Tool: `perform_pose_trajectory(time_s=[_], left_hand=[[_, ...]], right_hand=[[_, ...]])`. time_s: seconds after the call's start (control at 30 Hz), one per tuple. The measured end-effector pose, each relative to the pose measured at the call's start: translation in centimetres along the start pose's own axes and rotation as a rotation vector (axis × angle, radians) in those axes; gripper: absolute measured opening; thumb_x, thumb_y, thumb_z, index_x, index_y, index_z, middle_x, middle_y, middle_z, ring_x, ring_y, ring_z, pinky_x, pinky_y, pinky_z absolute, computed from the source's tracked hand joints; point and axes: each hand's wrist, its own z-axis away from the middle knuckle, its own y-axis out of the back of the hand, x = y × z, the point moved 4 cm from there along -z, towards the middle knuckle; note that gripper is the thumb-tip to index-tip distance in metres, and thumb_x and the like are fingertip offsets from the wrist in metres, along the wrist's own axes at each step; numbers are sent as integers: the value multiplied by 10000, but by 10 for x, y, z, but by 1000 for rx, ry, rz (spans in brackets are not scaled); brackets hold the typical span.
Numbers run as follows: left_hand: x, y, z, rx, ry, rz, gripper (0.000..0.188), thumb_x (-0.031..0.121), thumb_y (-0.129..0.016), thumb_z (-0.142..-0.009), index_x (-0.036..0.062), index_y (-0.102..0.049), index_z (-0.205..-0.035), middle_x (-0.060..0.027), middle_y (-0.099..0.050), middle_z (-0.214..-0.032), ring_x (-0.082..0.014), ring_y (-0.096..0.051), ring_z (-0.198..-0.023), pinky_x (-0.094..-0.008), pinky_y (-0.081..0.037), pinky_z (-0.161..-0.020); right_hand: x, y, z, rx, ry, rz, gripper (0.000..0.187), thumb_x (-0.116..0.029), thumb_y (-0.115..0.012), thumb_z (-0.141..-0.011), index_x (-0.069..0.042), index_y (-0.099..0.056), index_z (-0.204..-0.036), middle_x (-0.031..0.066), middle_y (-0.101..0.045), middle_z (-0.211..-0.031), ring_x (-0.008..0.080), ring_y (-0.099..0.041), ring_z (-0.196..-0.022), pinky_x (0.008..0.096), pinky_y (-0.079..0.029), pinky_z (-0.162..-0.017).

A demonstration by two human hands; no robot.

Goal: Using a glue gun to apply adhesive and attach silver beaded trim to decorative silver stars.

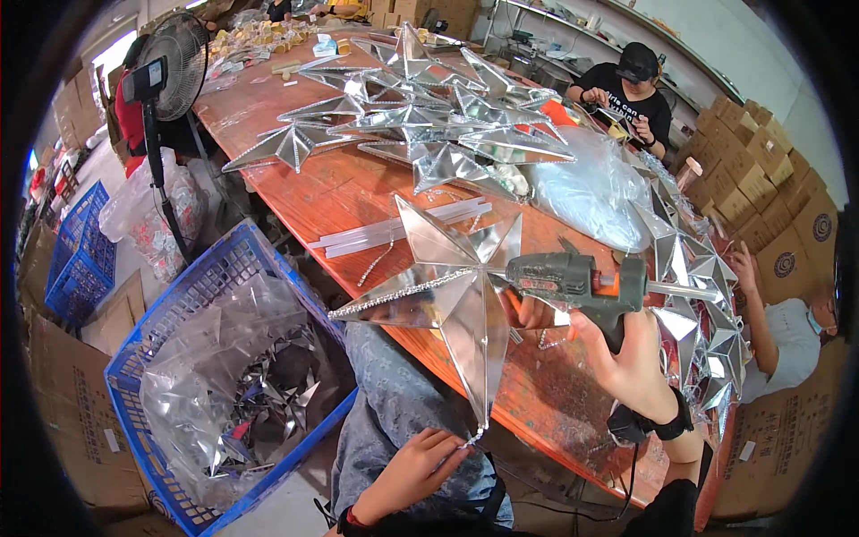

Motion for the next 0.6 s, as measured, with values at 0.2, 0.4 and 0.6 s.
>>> perform_pose_trajectory(time_s=[0.2,0.4,0.6], left_hand=[[0,-1,0,-7,2,4,140,100,-546,-872,-22,-581,-929,-137,-581,-879,-308,-538,-833,-360,-433,-756],[-2,0,2,-13,-11,-10,135,97,-551,-866,-16,-586,-932,-134,-586,-884,-309,-536,-823,-360,-433,-752],[1,2,2,-80,179,-30,130,95,-542,-861,12,-603,-940,-130,-600,-907,-315,-536,-855,-372,-429,-768]], right_hand=[[1,2,4,-6,36,17,157,-155,-626,-831,-10,-573,-861,85,-556,-581,218,-521,-481,319,-381,-487],[-6,18,14,-220,-208,-46,355,-182,-676,-800,-12,-534,-1078,152,-642,-829,298,-634,-706,357,-482,-643],[16,58,42,59,-441,-60,249,-182,-685,-803,12,-588,-925,28,-582,-758,85,-499,-671,250,-402,-591]])
